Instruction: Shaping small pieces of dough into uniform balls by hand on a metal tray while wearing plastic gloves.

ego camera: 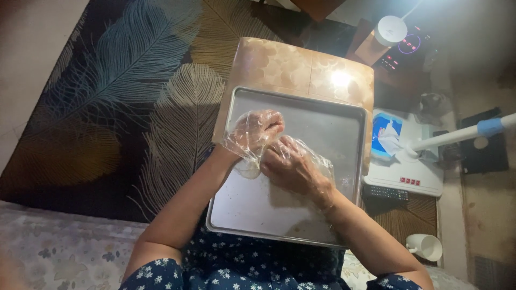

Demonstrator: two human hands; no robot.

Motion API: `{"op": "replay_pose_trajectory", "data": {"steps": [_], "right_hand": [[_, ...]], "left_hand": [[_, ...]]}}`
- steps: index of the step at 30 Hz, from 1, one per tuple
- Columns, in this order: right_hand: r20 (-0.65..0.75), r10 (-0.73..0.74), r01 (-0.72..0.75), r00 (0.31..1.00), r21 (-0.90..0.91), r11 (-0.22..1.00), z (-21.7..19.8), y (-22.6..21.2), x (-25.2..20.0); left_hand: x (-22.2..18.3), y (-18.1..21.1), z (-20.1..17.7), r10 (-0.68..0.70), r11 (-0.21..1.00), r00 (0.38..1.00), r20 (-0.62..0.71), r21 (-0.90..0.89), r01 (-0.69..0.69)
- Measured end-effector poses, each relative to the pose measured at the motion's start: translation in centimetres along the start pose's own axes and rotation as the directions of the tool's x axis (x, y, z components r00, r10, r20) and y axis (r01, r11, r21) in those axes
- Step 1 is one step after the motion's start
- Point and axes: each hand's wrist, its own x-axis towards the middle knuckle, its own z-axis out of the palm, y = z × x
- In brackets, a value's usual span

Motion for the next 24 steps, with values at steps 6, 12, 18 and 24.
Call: {"op": "replay_pose_trajectory", "data": {"steps": [6,12,18,24], "right_hand": [[0.031,0.040,-0.043,0.999,0.087,0.995,-1.3,-1.7,2.2],[0.138,0.034,-0.036,0.990,0.009,0.999,0.6,0.9,0.9],[0.284,0.350,-0.365,0.893,0.000,0.931,1.4,1.2,-1.3],[-0.048,0.330,-0.266,0.943,0.489,0.831,-2.5,0.9,0.5]], "left_hand": [[0.4,-3.2,1.8,-0.041,0.994,0.998,0.040,0.102,0.037],[0.5,-6.4,3.9,0.053,0.980,0.999,-0.007,0.193,-0.051],[0.8,-2.7,0.9,0.116,0.987,0.993,0.030,0.105,-0.119],[-0.2,1.7,-2.2,0.029,1.000,0.996,0.086,-0.001,-0.029]]}}
